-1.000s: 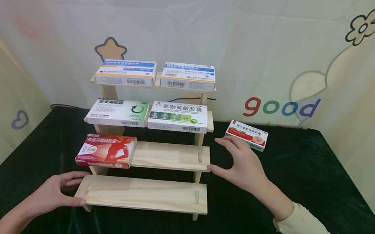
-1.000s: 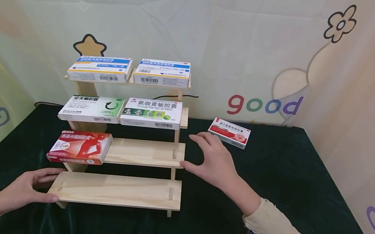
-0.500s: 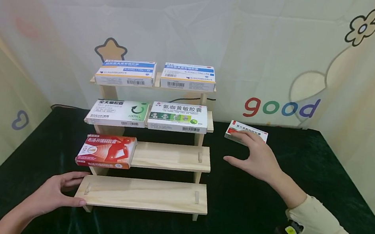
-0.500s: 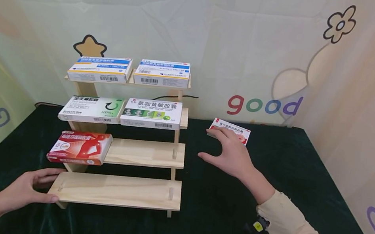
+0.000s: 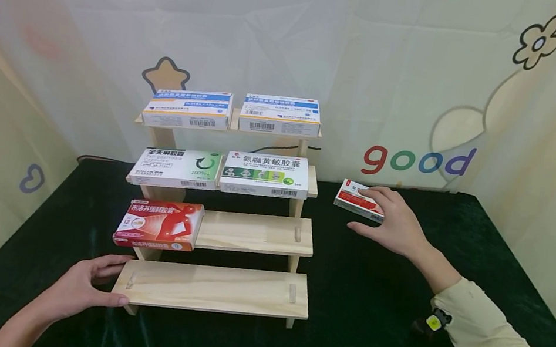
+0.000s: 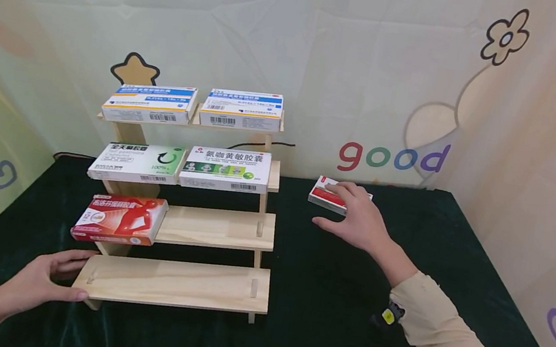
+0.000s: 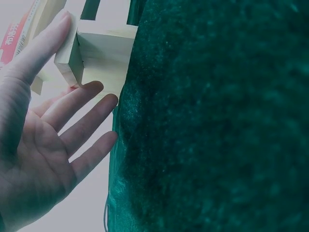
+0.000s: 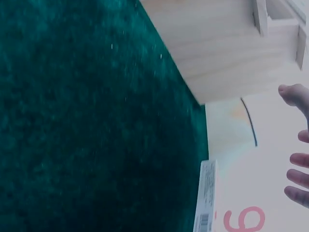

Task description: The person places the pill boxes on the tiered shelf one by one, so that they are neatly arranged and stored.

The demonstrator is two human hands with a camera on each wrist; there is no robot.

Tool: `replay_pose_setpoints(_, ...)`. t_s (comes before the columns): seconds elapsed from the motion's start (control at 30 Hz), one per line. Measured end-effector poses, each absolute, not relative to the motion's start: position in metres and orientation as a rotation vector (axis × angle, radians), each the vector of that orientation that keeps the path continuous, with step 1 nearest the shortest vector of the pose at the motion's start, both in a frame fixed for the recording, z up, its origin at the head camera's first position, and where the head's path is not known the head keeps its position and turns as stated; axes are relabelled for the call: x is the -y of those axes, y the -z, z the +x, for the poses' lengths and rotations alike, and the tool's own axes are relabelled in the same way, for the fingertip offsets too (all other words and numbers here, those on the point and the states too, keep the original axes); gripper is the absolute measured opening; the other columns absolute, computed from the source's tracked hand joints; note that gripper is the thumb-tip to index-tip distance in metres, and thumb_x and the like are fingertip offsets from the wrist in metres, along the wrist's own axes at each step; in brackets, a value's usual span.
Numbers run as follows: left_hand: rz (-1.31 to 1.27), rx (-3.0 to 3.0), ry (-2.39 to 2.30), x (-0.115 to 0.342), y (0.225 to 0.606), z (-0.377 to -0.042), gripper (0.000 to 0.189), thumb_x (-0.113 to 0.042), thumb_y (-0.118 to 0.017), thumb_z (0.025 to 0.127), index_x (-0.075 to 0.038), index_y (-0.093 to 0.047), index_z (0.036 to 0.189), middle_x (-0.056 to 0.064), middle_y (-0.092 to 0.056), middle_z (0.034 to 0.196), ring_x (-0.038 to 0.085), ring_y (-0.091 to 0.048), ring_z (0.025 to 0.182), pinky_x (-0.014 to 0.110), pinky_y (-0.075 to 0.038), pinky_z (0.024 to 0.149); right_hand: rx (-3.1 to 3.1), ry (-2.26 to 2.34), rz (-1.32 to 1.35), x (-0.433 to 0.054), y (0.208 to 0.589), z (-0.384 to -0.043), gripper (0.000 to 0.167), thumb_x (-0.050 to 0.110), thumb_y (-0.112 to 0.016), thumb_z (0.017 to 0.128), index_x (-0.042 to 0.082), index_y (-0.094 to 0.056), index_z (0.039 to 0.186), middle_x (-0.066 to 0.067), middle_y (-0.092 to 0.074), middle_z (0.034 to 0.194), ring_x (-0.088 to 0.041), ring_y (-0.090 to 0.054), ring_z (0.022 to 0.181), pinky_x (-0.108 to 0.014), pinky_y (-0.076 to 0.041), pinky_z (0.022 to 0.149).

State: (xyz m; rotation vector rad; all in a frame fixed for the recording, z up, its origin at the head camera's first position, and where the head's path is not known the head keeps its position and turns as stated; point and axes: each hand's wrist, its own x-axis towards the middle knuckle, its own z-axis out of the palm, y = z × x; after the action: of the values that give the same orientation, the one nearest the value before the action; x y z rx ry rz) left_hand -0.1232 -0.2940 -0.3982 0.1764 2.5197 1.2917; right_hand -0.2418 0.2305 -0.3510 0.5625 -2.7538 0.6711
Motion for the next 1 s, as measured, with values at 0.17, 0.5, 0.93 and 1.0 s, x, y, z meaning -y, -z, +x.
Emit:
replay_pose_setpoints(0.17, 0.174, -2.517, -1.303, 0.294, 0.399, -0.123, 0.071, -0.022, -0.069, 0.08, 0.008, -0.033, 0.134, 0.029, -0.043, 0.131, 0.04, -0.048, 0.114, 0.03, -0.047, 0.077, 2.794, -0.686, 0.506, -0.238, 0.358, -0.25, 0.072, 0.042, -0.072, 0.073, 0.005, -0.045, 0.129, -0.021, -0.043, 0.125, -0.034, -0.041, 0.106, -0.051, -0.039, 0.087)
replay_pose_setpoints(0.5, 0.174, -2.521, -1.311, 0.294, 0.398, -0.122, 0.071, -0.022, -0.069, 0.08, 0.007, -0.033, 0.134, 0.028, -0.043, 0.131, 0.04, -0.048, 0.115, 0.034, -0.048, 0.079, 2.85, -0.63, 0.468, -0.254, 0.372, -0.271, 0.074, 0.045, -0.07, 0.074, 0.003, -0.044, 0.13, -0.021, -0.042, 0.126, -0.035, -0.04, 0.108, -0.053, -0.038, 0.089)
replay_pose_setpoints(0.93, 0.168, -2.512, -1.323, 0.294, 0.397, -0.122, 0.071, -0.022, -0.069, 0.079, 0.008, -0.033, 0.134, 0.029, -0.043, 0.131, 0.039, -0.05, 0.112, 0.027, -0.047, 0.076, 2.958, -0.736, 0.441, -0.27, 0.382, -0.296, 0.073, 0.045, -0.067, 0.077, 0.003, -0.041, 0.132, -0.023, -0.04, 0.128, -0.037, -0.036, 0.112, -0.056, -0.032, 0.093)
replay_pose_setpoints(1.0, 0.165, -2.514, -1.319, 0.294, 0.396, -0.122, 0.071, -0.022, -0.069, 0.08, 0.008, -0.034, 0.134, 0.029, -0.043, 0.13, 0.039, -0.051, 0.112, 0.027, -0.047, 0.076, 2.965, -0.752, 0.438, -0.272, 0.384, -0.299, 0.073, 0.044, -0.067, 0.078, 0.002, -0.04, 0.132, -0.023, -0.04, 0.128, -0.037, -0.036, 0.112, -0.056, -0.032, 0.093)
